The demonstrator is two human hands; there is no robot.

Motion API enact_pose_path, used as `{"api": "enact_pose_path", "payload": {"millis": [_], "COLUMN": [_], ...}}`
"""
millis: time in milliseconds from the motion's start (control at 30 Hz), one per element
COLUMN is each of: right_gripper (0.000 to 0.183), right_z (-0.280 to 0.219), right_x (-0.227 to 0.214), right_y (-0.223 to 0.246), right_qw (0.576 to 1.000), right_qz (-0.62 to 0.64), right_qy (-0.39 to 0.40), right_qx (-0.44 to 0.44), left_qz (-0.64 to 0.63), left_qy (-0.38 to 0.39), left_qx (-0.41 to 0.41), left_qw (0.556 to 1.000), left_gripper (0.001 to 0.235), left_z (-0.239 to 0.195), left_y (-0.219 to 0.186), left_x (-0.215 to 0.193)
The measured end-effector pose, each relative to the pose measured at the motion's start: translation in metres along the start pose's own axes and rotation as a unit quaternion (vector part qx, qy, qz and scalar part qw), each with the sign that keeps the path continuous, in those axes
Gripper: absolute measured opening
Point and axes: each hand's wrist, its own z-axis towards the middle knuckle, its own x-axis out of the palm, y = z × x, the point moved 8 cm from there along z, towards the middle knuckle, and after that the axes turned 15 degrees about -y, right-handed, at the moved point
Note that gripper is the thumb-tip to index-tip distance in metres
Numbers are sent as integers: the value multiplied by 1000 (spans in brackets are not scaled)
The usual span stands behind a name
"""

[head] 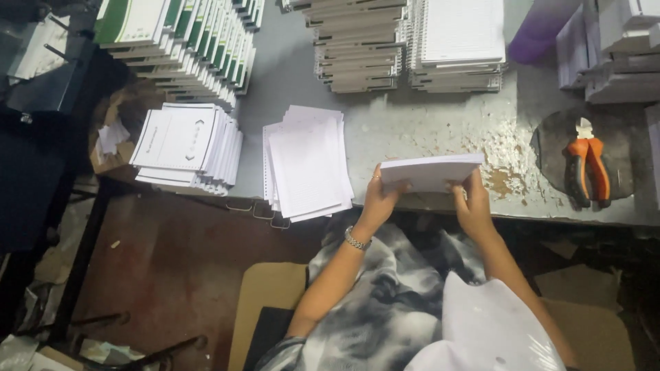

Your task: The person is inspecting notebook pages by flipping through them to ensure quality before final binding or packaging.

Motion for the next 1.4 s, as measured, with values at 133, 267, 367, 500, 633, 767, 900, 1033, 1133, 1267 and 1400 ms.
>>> {"api": "enact_pose_path", "payload": {"millis": [133, 267, 367, 500, 633, 767, 900, 1033, 1133, 1267, 1400], "right_gripper": [47, 48, 44, 36, 35, 40, 35, 33, 33, 24, 15], "right_z": [1, -27, -35, -31, -47, -38, -49, -44, -43, -27, -34], "right_x": [4, 9, 14, 10, 16, 15, 17, 15, 9, -3, 10], "right_y": [43, -38, -55, -24, -64, -27, -50, -36, -49, -26, -1], "right_qw": [1000, 997, 996, 992, 989, 991, 990, 991, 996, 988, 962], "right_qz": [-6, -62, -72, -73, -103, -90, -110, -101, -32, 30, -191], "right_qy": [-23, -42, -45, -98, -102, -103, -91, -84, -70, -133, -194], "right_qx": [13, 6, 1, 12, 17, 9, 23, 5, 41, 65, -26], "left_qz": [-28, 1, 10, 18, -10, -11, -4, 9, 0, 24, 215], "left_qy": [-17, -16, -7, -62, -74, -69, -62, -57, -49, -83, -157], "left_qx": [-1, -5, 5, 59, 92, 104, 87, 107, 108, 111, 203], "left_qw": [999, 1000, 1000, 996, 993, 992, 994, 993, 993, 990, 942], "left_gripper": [53, 37, 49, 23, 26, 41, 45, 47, 50, 47, 28], "left_z": [-10, -6, -5, -9, -12, -15, -12, -4, -9, -14, -36], "left_y": [-13, 36, 40, 42, 41, 30, 51, 71, 54, 48, 10], "left_x": [-2, 6, 7, 6, 6, 4, 5, 3, 4, 8, 17]}}
